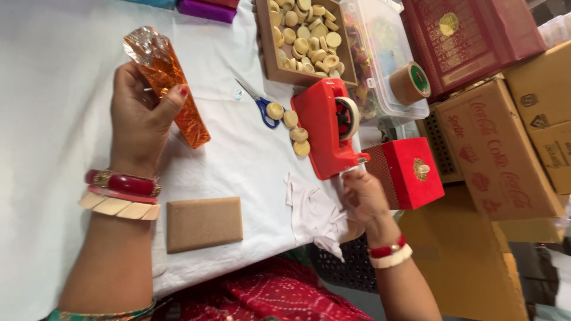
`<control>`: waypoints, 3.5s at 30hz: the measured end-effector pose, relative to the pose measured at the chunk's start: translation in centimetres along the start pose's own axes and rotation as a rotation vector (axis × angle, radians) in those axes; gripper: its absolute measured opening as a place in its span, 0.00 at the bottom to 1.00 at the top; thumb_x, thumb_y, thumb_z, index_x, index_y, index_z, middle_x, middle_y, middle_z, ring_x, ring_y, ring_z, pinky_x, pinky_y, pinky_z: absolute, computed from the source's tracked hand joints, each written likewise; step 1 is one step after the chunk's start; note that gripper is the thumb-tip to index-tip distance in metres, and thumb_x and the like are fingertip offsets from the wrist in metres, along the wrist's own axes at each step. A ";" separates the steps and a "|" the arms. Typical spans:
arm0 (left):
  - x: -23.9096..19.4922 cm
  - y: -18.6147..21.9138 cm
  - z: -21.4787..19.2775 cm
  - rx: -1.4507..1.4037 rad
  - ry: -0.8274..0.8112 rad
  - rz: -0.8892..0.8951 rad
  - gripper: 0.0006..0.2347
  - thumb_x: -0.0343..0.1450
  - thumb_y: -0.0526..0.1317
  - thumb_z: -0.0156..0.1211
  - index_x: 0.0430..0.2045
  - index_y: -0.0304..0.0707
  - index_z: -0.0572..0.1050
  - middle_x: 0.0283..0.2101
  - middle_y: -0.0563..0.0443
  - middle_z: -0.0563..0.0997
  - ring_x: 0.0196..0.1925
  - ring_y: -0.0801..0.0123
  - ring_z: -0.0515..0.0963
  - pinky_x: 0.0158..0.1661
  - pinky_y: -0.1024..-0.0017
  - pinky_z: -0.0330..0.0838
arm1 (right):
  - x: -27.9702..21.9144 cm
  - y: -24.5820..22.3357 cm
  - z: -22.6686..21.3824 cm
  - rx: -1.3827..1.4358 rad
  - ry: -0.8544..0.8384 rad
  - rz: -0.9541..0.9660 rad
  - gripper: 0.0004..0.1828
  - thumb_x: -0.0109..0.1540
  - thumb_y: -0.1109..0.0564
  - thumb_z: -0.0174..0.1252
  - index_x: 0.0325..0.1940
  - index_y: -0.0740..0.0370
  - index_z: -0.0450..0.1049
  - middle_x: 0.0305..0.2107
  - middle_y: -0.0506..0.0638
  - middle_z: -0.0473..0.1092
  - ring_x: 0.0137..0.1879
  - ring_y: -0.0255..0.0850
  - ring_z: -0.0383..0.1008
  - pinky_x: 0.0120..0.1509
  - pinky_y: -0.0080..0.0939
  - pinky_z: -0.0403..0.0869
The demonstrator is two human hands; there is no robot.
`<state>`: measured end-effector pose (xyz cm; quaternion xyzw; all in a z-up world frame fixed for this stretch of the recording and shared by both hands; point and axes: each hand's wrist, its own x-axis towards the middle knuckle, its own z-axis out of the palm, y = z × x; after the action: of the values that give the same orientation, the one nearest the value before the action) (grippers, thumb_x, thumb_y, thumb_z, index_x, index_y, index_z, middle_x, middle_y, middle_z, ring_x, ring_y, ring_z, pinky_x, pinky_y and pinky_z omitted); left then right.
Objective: The person wraps a small wooden box with orange foil and secures it with tape. They then wipe a wooden block and a wooden tray with a white cloth.
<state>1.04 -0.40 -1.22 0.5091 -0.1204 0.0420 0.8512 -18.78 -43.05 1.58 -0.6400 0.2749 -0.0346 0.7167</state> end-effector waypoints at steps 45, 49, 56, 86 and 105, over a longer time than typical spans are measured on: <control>-0.3 0.1 2.6 -0.032 -0.140 -0.245 0.15 0.63 0.30 0.66 0.43 0.34 0.77 0.37 0.51 0.84 0.37 0.73 0.83 0.39 0.73 0.81 | 2.2 -3.4 27.2 -1.170 -0.073 -1.092 0.23 0.56 0.44 0.73 0.35 0.64 0.71 0.30 0.51 0.69 0.33 0.38 0.69 0.34 0.41 0.70; 0.1 -2.8 2.0 -0.069 -0.211 -0.228 0.15 0.66 0.33 0.64 0.47 0.32 0.76 0.41 0.49 0.82 0.41 0.71 0.81 0.43 0.72 0.79 | 7.2 -1.9 25.7 -0.996 -0.203 -0.994 0.35 0.48 0.38 0.75 0.44 0.65 0.70 0.35 0.54 0.70 0.39 0.41 0.72 0.43 0.40 0.76; -0.7 -1.8 2.6 -0.472 -0.409 -0.434 0.27 0.69 0.39 0.63 0.63 0.35 0.61 0.51 0.44 0.77 0.52 0.66 0.80 0.54 0.65 0.76 | 7.4 -0.7 24.7 -0.183 -0.847 -0.383 0.50 0.54 0.34 0.70 0.69 0.62 0.59 0.54 0.50 0.69 0.60 0.40 0.71 0.64 0.42 0.73; -2.2 -1.1 2.9 0.369 -0.435 0.117 0.19 0.70 0.35 0.70 0.56 0.35 0.75 0.54 0.48 0.83 0.58 0.65 0.81 0.62 0.65 0.75 | 3.6 -2.7 22.4 0.251 -0.653 -0.704 0.10 0.70 0.57 0.61 0.52 0.65 0.75 0.49 0.52 0.72 0.55 0.36 0.73 0.61 0.36 0.74; -3.3 2.7 6.9 0.903 -1.020 0.155 0.41 0.51 0.45 0.82 0.63 0.52 0.70 0.68 0.54 0.70 0.75 0.53 0.61 0.67 0.52 0.54 | 3.3 -3.3 21.7 -0.089 -0.427 -0.754 0.13 0.71 0.53 0.58 0.51 0.66 0.75 0.43 0.45 0.70 0.46 0.29 0.68 0.53 0.29 0.69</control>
<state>-3.77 -5.01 3.41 0.7602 -0.5130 -0.0963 0.3870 -5.51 -25.46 4.13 -0.7188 -0.1313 -0.1491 0.6663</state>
